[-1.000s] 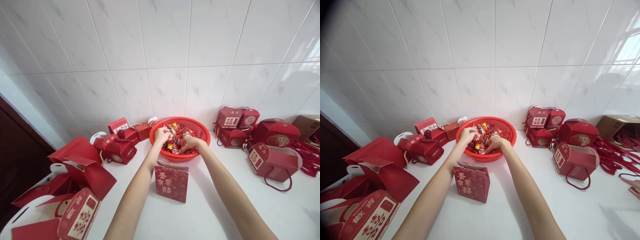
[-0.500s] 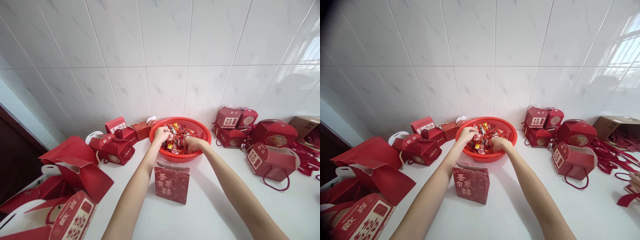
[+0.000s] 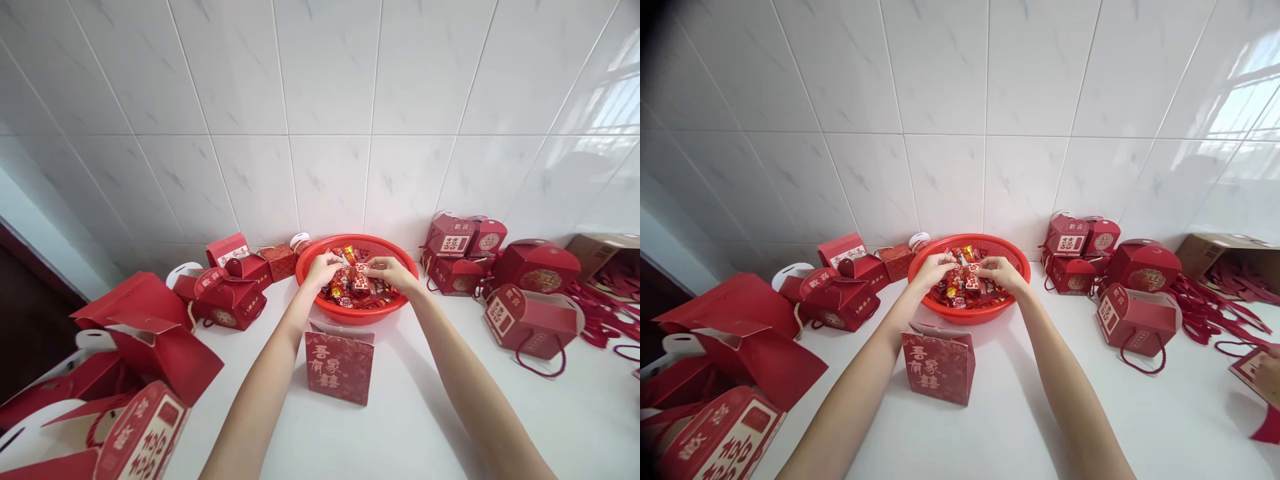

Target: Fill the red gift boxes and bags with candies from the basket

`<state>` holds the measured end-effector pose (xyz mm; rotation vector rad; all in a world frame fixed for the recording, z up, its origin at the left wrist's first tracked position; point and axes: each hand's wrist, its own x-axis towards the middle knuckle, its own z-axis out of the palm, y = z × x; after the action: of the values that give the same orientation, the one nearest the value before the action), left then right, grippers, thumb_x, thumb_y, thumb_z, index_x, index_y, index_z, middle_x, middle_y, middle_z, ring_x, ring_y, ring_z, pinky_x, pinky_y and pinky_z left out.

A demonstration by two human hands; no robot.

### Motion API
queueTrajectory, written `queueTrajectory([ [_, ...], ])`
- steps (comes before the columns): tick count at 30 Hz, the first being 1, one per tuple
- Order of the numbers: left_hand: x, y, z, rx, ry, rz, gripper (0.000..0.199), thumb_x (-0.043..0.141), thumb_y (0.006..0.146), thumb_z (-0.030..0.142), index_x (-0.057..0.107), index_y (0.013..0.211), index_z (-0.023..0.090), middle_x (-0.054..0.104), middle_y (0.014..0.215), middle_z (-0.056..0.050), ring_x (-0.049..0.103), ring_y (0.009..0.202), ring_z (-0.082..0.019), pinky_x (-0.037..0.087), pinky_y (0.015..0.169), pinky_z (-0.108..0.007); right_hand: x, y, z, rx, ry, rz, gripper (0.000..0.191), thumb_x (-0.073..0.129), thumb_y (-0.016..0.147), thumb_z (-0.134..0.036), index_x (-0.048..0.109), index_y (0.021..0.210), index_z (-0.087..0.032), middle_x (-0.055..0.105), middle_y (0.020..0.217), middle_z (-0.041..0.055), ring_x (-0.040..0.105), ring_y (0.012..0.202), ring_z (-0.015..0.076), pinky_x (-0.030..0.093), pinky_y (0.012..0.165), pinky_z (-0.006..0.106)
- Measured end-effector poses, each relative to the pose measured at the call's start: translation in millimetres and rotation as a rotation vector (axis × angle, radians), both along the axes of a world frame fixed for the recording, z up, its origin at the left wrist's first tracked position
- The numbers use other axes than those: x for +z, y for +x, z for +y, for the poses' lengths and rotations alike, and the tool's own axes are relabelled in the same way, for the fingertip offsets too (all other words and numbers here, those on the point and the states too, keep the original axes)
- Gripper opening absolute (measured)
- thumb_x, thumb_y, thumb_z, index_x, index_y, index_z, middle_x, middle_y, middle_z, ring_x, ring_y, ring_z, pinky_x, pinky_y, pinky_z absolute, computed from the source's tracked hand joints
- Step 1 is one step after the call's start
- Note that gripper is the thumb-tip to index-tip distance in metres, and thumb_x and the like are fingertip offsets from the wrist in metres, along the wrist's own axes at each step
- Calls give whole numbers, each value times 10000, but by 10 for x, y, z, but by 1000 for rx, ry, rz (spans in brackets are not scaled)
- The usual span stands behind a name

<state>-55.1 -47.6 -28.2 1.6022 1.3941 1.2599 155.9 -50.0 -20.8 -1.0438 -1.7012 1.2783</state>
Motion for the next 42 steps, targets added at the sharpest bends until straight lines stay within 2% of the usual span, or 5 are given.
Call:
queueTrajectory([
  [5, 29, 23, -29, 4, -37, -21, 58, 672, 731, 205, 703, 760, 164, 736, 853, -35, 667, 819, -176, 520, 773, -273, 3, -1, -40, -46, 34, -13, 516, 812, 556, -596, 588, 767, -182, 600, 621, -31, 486, 518, 96, 352, 488, 232],
  [11, 33, 21, -21, 9, -77, -75, 39, 674, 737, 198, 692, 766, 179, 730, 836, -16, 659, 743, -158, 521, 750, -280, -30, -10, 19, -112, 94, -50, 452, 795, 548, -551, 623, 718, -169, 630, 702, 10, 542, 632, 129, 427, 588, 264],
  [21, 4, 11, 38, 38, 9, -15, 67, 646, 718, 135, 695, 745, 171, 760, 894, -44, 685, 914, -193, 502, 891, -298, -108, 2, 108, -229, 127, 39, 398, 748, 673, -529, 686, 808, -160, 700, 756, 46, 595, 659, 157, 453, 590, 263],
  [28, 25, 17, -12, -201, 42, 67, 130, 665, 704, 164, 725, 817, 149, 731, 825, -39, 660, 763, -181, 518, 786, -318, -81, 3, 93, -180, 147, 86, 462, 750, 672, -602, 691, 795, -161, 711, 755, 44, 589, 645, 152, 455, 582, 265],
  [42, 100, 48, -78, -408, -77, 363, 211, 588, 698, 176, 784, 774, 170, 770, 846, -35, 665, 933, -216, 498, 917, -305, -59, 4, 36, -9, 29, 95, 497, 772, 675, -615, 692, 879, -168, 634, 651, -4, 529, 511, 119, 461, 478, 261],
])
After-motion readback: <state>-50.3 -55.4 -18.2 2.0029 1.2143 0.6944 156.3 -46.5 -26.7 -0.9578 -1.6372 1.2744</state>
